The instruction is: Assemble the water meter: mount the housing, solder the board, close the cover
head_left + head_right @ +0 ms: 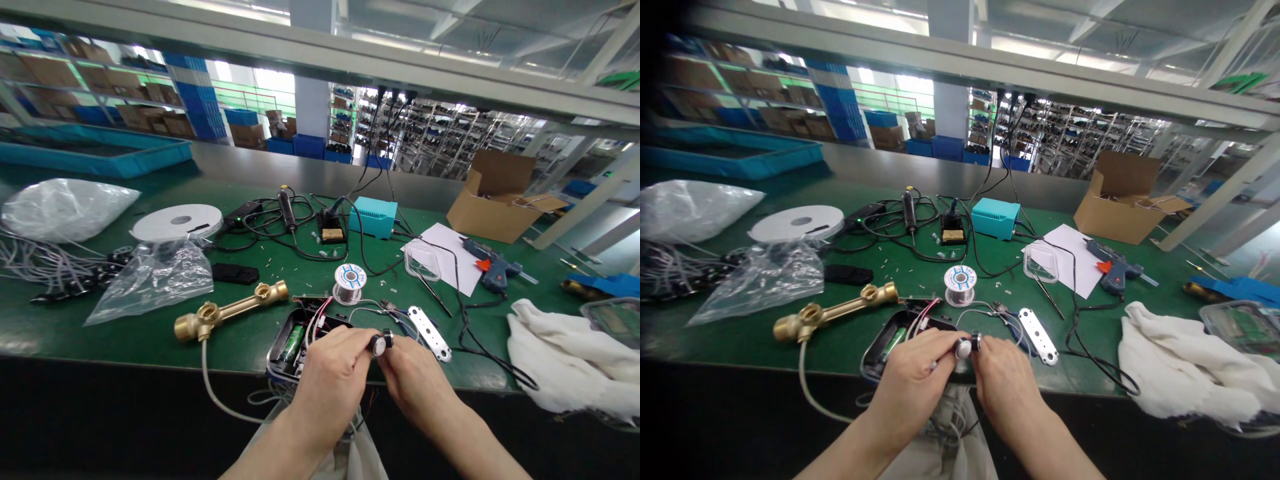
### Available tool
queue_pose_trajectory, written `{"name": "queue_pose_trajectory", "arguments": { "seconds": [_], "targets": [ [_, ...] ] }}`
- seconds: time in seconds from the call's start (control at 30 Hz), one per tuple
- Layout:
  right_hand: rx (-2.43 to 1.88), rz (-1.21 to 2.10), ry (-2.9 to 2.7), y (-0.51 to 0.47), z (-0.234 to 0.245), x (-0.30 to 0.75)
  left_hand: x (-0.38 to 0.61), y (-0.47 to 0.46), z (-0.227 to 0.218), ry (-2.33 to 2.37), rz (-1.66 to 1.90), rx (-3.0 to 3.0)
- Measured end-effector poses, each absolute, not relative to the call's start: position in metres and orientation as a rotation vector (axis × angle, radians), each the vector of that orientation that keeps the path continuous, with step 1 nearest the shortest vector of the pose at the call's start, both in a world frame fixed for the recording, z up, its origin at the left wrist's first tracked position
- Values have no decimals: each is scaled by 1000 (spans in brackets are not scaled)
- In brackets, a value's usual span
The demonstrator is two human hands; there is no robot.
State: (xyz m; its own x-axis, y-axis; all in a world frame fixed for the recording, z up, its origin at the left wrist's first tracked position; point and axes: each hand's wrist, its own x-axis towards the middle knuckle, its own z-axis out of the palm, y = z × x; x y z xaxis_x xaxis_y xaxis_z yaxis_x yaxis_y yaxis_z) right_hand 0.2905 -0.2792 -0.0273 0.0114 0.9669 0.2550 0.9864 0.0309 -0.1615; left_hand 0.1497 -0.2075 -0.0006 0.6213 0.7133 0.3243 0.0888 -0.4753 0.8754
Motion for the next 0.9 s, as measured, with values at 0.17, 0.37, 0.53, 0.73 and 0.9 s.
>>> {"name": "queue_pose_trajectory", "arguments": {
  "seconds": [0.17, 0.37, 0.53, 0.73, 0.9],
  "targets": [
    [-1820, -97, -1954, -283, -23, 288, 152, -198, 1, 683, 729, 1199],
    [-1631, -345, -1856, -283, -9, 272, 152, -190, -3, 470, 719, 482],
    [-1541, -441, -1831, -280, -1, 261, 150, -191, 3, 475, 646, 202],
    [-1526, -445, -1836, -280, 1, 259, 148, -193, 10, 466, 610, 134],
    [-1536, -434, -1840, -281, -1, 260, 149, -191, 8, 495, 638, 174]
  ]
}}
